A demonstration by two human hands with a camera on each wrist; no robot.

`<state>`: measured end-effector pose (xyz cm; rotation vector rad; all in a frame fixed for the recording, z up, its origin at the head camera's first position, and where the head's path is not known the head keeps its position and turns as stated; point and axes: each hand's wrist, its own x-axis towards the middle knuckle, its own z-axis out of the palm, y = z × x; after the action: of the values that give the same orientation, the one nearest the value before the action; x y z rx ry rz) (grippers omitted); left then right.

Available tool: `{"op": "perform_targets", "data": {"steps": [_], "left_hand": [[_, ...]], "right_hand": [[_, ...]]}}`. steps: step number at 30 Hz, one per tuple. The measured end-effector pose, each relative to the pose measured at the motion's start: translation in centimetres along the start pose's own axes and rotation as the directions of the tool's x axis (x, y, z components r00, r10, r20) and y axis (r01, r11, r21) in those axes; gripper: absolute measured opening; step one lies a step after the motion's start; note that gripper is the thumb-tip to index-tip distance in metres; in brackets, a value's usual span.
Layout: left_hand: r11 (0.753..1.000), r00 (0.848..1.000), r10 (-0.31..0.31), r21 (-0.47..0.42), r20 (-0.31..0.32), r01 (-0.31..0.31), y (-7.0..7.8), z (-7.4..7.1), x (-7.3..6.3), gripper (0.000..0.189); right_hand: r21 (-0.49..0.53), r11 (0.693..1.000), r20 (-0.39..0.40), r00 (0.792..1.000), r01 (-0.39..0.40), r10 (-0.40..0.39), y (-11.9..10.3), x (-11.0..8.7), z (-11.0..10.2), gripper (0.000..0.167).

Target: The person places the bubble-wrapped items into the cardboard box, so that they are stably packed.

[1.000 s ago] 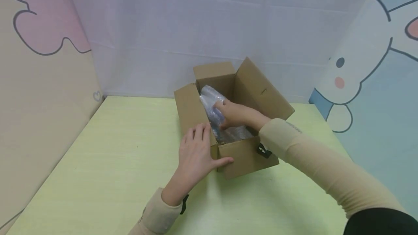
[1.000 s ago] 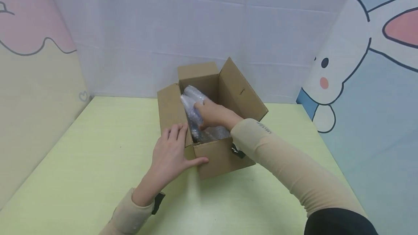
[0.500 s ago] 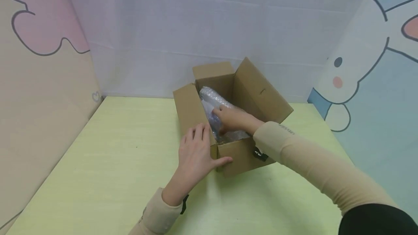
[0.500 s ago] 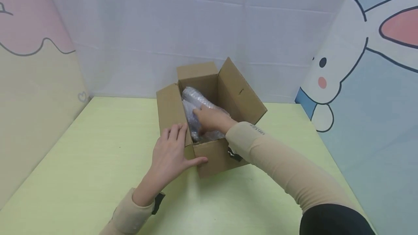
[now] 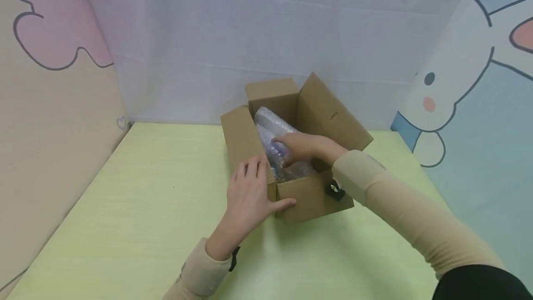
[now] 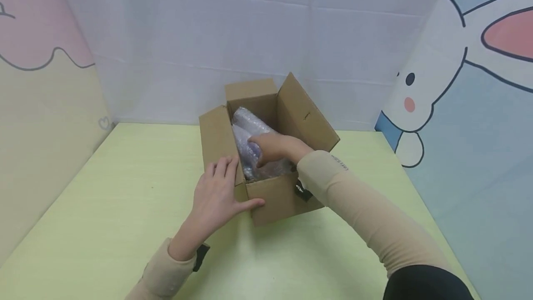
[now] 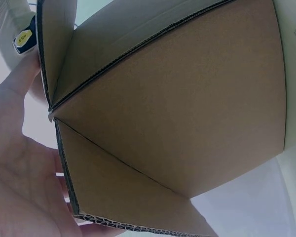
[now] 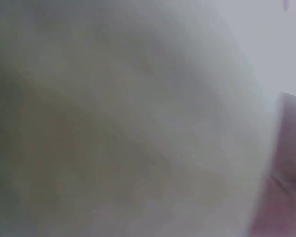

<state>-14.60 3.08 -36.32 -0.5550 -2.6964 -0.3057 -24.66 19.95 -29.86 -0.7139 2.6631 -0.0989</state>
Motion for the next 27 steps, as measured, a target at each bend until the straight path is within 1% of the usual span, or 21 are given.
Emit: {"op": "perform_targets", "data": {"steps": [4, 7, 9, 11, 12, 14, 16, 18, 19, 21, 22, 24, 25, 27], "left_hand": [[1.0, 1.0, -0.005, -0.028, 0.023, 0.006, -0.2, -0.3, 0.1, 0.119], [0.999, 0.999, -0.006, -0.047, 0.038, 0.008, -0.3, -0.5, 0.1, 0.118], [0.998, 0.999, -0.004, -0.063, 0.047, 0.006, -0.5, -0.5, 0.0, 0.117], [0.996, 0.999, 0.005, -0.085, 0.049, -0.001, -0.7, -0.6, 0.0, 0.114], [0.996, 0.999, 0.011, -0.094, 0.048, -0.006, -0.8, -0.6, -0.1, 0.113], [0.994, 0.999, 0.025, -0.111, 0.045, -0.02, -1.0, -0.6, -0.1, 0.111], [0.991, 0.999, 0.042, -0.127, 0.033, -0.037, -1.2, -0.5, -0.2, 0.108], [0.988, 0.998, 0.063, -0.14, 0.009, -0.061, -1.4, -0.5, -0.3, 0.104], [0.987, 0.997, 0.074, -0.145, -0.008, -0.074, -1.6, -0.4, -0.3, 0.102], [0.984, 0.993, 0.101, -0.143, -0.055, -0.107, -1.9, -0.4, -0.4, 0.097], [0.982, 0.99, 0.114, -0.142, -0.08, -0.125, -2.1, -0.4, -0.4, 0.094], [0.98, 0.983, 0.137, -0.131, -0.125, -0.153, -2.5, -0.4, -0.5, 0.088], [0.979, 0.979, 0.145, -0.125, -0.143, -0.163, -2.8, -0.5, -0.5, 0.086], [0.976, 0.974, 0.155, -0.125, -0.167, -0.177, -3.5, -0.5, -0.5, 0.083]], "right_hand": [[0.026, 1.0, -0.039, 0.999, -0.005, 0.006, 0.1, -1.2, -1.3, 0.074], [0.037, 0.999, -0.077, 0.997, -0.011, 0.014, -0.1, -2.7, -2.4, 0.075], [0.052, 0.999, -0.126, 0.992, 0.006, 0.001, -0.3, -4.1, -3.2, 0.074], [0.067, 0.997, -0.189, 0.982, 0.024, -0.011, -0.4, -5.7, -4.2, 0.074], [0.073, 0.996, -0.233, 0.972, 0.045, -0.027, -0.3, -6.5, -4.6, 0.072], [0.107, 0.992, -0.315, 0.949, 0.067, -0.03, -0.1, -8.4, -5.5, 0.07], [0.161, 0.985, -0.377, 0.926, 0.064, 0.002, 0.2, -10.5, -6.3, 0.068], [0.218, 0.975, -0.425, 0.903, 0.046, 0.052, 0.9, -12.5, -6.7, 0.068], [0.253, 0.967, -0.443, 0.892, 0.029, 0.089, 1.3, -13.6, -6.8, 0.068], [0.3, 0.954, -0.474, 0.865, -0.017, 0.165, 2.5, -15.4, -6.5, 0.067], [0.304, 0.952, -0.501, 0.845, -0.031, 0.187, 3.2, -16.2, -6.2, 0.067], [0.327, 0.944, -0.538, 0.812, -0.046, 0.226, 4.7, -17.4, -5.4, 0.066], [0.327, 0.943, -0.551, 0.797, -0.066, 0.247, 5.4, -17.9, -4.9, 0.066], [0.295, 0.945, -0.56, 0.775, -0.143, 0.292, 6.9, -18.4, -3.7, 0.066]]}}
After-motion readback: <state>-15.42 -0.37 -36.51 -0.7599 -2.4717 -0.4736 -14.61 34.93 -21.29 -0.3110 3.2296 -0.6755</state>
